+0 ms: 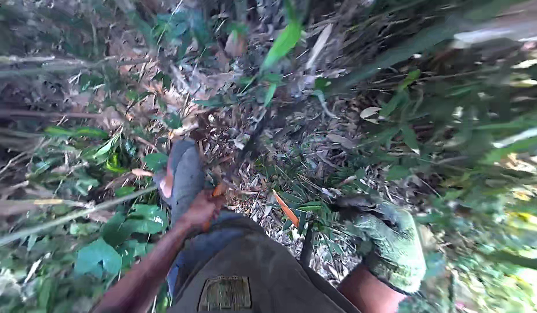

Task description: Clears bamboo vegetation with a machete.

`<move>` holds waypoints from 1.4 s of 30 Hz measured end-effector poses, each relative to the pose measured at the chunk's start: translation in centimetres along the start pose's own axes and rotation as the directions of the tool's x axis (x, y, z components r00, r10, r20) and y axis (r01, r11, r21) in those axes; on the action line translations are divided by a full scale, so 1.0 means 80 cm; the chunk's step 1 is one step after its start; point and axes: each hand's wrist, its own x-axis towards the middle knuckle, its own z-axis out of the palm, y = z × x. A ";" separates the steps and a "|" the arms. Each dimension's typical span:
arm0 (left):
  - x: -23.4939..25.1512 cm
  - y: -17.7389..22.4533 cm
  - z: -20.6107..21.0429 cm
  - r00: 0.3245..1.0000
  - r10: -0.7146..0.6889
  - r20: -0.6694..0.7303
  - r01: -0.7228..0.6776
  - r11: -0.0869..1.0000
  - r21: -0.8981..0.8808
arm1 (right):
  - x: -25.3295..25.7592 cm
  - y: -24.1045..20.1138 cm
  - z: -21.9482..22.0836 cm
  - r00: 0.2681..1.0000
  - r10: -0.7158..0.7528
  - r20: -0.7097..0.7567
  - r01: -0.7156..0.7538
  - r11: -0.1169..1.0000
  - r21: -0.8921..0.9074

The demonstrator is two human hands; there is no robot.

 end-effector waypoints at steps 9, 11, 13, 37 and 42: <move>0.023 0.031 -0.073 0.965 0.130 -0.229 -0.184 0.954 -0.236 | 0.128 0.030 0.066 0.998 0.051 0.039 -0.039 0.964 -0.263; 0.047 0.048 -0.104 0.921 0.282 -0.268 -0.329 0.932 -0.153 | 0.166 0.040 0.088 0.996 0.041 0.082 -0.007 0.928 -0.373; 0.088 0.066 -0.137 0.849 0.434 -0.300 -0.467 0.883 -0.047 | 0.204 0.046 0.112 0.993 -0.017 0.115 0.069 0.884 -0.463; 0.520 0.315 -0.381 0.897 -0.049 0.440 -0.209 0.829 0.519 | 0.600 0.090 0.309 0.420 0.299 -0.857 -0.894 -0.025 -0.447; 0.544 0.454 -0.375 0.794 0.482 0.370 -0.596 0.737 0.318 | 0.513 0.116 0.326 0.393 0.357 -0.847 -0.909 0.013 -0.416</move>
